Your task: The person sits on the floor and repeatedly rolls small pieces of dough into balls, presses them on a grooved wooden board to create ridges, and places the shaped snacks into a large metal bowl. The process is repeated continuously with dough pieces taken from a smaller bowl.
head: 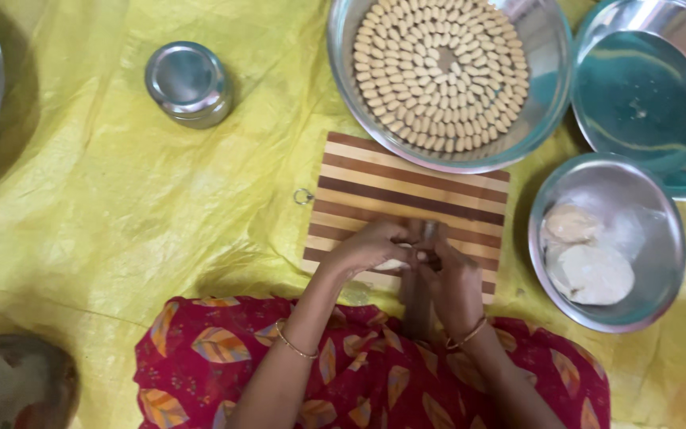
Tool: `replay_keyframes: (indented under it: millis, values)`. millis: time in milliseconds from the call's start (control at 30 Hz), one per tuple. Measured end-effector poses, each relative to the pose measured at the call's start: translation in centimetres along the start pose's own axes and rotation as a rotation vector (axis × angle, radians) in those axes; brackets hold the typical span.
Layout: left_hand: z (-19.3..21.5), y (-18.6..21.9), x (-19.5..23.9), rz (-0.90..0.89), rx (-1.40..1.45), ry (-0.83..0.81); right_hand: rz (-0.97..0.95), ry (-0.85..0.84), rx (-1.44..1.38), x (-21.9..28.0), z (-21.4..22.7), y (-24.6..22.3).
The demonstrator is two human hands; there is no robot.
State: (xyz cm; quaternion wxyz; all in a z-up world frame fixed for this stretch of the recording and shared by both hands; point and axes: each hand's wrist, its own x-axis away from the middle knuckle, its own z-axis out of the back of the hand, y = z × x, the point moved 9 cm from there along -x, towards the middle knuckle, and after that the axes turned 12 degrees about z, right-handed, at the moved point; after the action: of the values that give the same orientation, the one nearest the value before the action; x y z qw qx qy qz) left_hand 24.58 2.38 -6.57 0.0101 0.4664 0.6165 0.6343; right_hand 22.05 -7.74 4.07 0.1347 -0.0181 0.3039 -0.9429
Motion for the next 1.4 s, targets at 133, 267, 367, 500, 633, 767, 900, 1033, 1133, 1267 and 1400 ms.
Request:
replay_keyframes:
  millis: [133,267,367,500,633,767,900,1033,1133,1267,1400]
  values:
    - [-0.6,-1.2,-0.5,0.071,0.137,0.024,0.151,0.065,-0.034,1.1,0.9,-1.3]
    - [-0.2,-0.9,-0.4,0.084,0.239,0.029,0.15,0.087,0.052,0.7,0.4,0.1]
    - [0.9,-0.1,-0.1,0.049,0.265,0.069,0.186,0.126,0.096,0.0,0.0,0.7]
    - [1.3,0.1,-0.2,0.006,0.439,0.029,0.196,0.142,0.043,-0.6,0.4,1.6]
    - [1.8,-0.5,-0.8,0.028,0.486,0.034,0.171,0.109,-0.017,-0.8,-0.2,2.2]
    - [1.7,-0.7,-1.0,0.063,0.481,0.071,0.212,0.111,-0.012,-0.9,-0.6,2.6]
    - [2.7,-0.9,0.1,0.131,0.457,0.179,0.242,0.179,0.145,-1.6,1.7,3.9]
    - [7.2,-2.1,2.3,0.245,0.322,0.576,-0.019,0.253,0.024,-2.7,5.8,8.0]
    - [7.6,4.1,4.4,-0.253,-0.645,1.082,-0.235,0.181,-0.56,-1.9,4.5,11.0]
    - [5.3,4.1,3.3,-0.249,-0.782,1.126,-0.377,0.118,-0.669,-0.8,2.2,12.6]
    - [2.6,2.5,2.2,-0.224,0.083,0.758,-0.398,0.034,-0.449,-1.2,0.2,11.0]
